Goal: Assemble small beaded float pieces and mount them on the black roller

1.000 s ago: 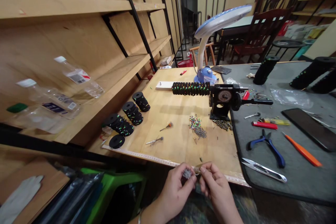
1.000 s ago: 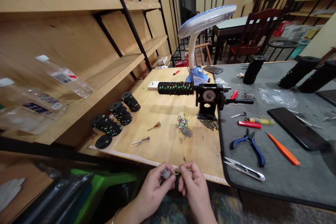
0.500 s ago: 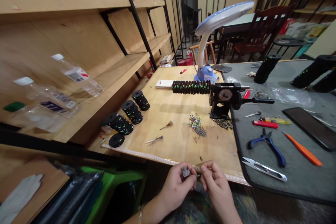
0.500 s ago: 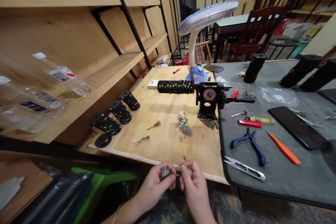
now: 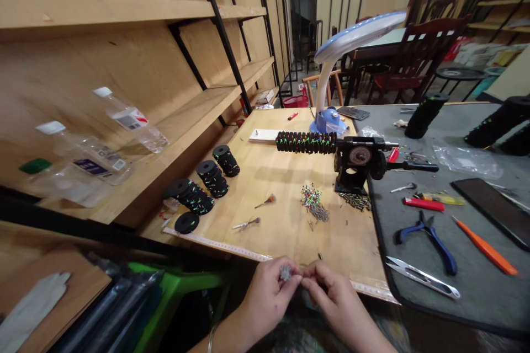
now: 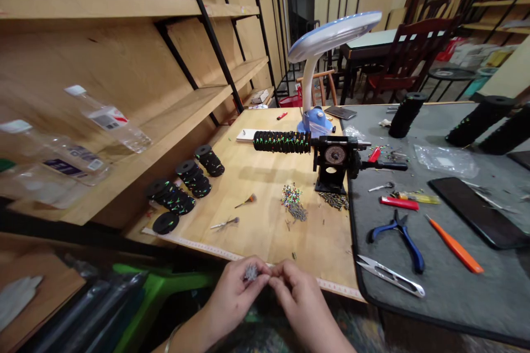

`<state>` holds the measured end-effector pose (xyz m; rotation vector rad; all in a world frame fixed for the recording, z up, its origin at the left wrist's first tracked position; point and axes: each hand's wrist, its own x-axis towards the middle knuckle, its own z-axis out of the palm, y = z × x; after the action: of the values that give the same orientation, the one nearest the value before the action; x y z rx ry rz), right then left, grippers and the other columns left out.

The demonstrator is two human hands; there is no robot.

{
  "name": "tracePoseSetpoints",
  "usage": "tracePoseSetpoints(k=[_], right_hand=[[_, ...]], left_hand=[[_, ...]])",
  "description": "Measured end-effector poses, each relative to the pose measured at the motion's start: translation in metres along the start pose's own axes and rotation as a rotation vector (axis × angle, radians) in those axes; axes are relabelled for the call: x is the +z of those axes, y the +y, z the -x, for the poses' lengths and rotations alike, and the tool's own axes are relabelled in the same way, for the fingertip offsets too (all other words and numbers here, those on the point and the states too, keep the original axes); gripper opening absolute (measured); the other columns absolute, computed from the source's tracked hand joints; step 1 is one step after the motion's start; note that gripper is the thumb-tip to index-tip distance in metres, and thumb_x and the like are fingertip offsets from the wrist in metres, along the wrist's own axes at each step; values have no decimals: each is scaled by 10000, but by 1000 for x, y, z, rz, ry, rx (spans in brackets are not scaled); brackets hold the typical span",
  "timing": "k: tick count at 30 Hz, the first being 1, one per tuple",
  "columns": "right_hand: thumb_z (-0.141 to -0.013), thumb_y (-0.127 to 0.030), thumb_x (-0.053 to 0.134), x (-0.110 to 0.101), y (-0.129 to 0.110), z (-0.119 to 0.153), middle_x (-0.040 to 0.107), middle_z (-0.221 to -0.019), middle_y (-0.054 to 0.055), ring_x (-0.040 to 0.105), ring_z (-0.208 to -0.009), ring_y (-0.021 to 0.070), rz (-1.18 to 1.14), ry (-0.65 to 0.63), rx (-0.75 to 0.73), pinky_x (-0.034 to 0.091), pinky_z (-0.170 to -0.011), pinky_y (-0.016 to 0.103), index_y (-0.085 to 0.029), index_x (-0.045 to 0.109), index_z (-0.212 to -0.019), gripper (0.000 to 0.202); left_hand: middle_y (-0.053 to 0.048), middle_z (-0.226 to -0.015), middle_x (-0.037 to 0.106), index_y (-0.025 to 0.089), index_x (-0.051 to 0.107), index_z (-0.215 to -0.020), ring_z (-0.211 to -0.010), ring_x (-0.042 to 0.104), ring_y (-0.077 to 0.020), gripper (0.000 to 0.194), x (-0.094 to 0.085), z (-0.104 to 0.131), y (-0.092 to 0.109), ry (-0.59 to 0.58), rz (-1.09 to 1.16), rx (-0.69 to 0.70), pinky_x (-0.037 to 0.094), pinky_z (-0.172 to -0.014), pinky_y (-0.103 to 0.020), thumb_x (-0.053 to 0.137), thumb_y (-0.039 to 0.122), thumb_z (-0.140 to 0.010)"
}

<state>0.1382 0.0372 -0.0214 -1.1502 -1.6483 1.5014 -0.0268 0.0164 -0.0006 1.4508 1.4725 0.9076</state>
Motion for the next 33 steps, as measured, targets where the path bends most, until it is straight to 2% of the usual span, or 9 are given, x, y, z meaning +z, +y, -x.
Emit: tracePoseSetpoints(k=[3, 6, 9, 11, 16, 21, 26, 29, 33], right_hand=[[-891, -271, 519, -3, -11, -4, 589, -621, -14, 532, -596, 152, 207, -54, -155, 376, -570, 245, -208, 601, -688, 228], [-924, -237, 475, -9, -20, -11, 606, -670, 13, 548, -634, 160, 404, -123, -375, 379, -577, 251, -209, 616, -747, 228], [-942, -227, 433, -18, -23, -22, 593, -709, 43, 539, -692, 182, 572, -140, -549, 379, -585, 269, -201, 627, -815, 234], [-948, -207, 408, -24, -23, -31, 592, -745, 58, 532, -729, 192, 628, -117, -610, 392, -607, 280, -201, 629, -866, 236], [-928, -133, 414, -36, -16, -53, 629, -856, 90, 521, -810, 206, 696, -20, -667, 435, -675, 304, -190, 632, -879, 232], [-903, -123, 477, -47, -1, -64, 664, -922, 93, 527, -851, 219, 814, 79, -629, 448, -719, 328, -196, 672, -877, 210], [-871, -115, 521, -49, 3, -65, 685, -913, 86, 542, -834, 225, 853, 148, -644, 467, -717, 339, -198, 692, -859, 190], [-899, -126, 494, -49, 4, -65, 714, -936, 82, 554, -827, 227, 880, 146, -646, 482, -719, 353, -202, 691, -856, 216], [-918, -130, 461, -54, 6, -60, 735, -1003, 93, 586, -869, 251, 919, 141, -639, 507, -754, 401, -205, 695, -930, 246]], left_hand=[[-14, -605, 590, 146, 660, -683, -583, 490, -132, 197, -13, 2, 2, -36, 66, -49, 370, -568, -228, 655, 318, -779], [15, -585, 513, 139, 636, -652, -568, 430, -102, 261, -24, 2, 2, -96, 364, -155, 334, -548, -207, 731, 374, -714], [60, -517, 401, 136, 622, -643, -453, 269, -47, 325, -31, 0, 2, -150, 662, -271, 191, -445, -196, 799, 408, -638], [85, -481, 334, 142, 615, -647, -415, 183, -31, 341, -33, -1, 4, -181, 823, -315, 109, -426, -209, 829, 404, -604], [104, -439, 272, 153, 598, -641, -392, 161, -23, 350, -41, 0, 14, -199, 1021, -299, 93, -430, -213, 858, 381, -581], [97, -449, 296, 144, 591, -641, -401, 181, -21, 369, -52, 4, 22, -168, 1040, -254, 106, -432, -210, 864, 384, -575], [100, -455, 309, 143, 576, -634, -406, 169, -21, 405, -53, 5, 28, -165, 999, -232, 108, -429, -206, 859, 424, -567], [97, -474, 318, 140, 598, -667, -427, 197, -34, 402, -52, 2, 29, -118, 828, -245, 136, -436, -203, 833, 457, -593], [54, -556, 424, 123, 628, -696, -545, 352, -77, 355, -51, -1, 29, 3, 470, -161, 285, -533, -198, 774, 445, -672]])
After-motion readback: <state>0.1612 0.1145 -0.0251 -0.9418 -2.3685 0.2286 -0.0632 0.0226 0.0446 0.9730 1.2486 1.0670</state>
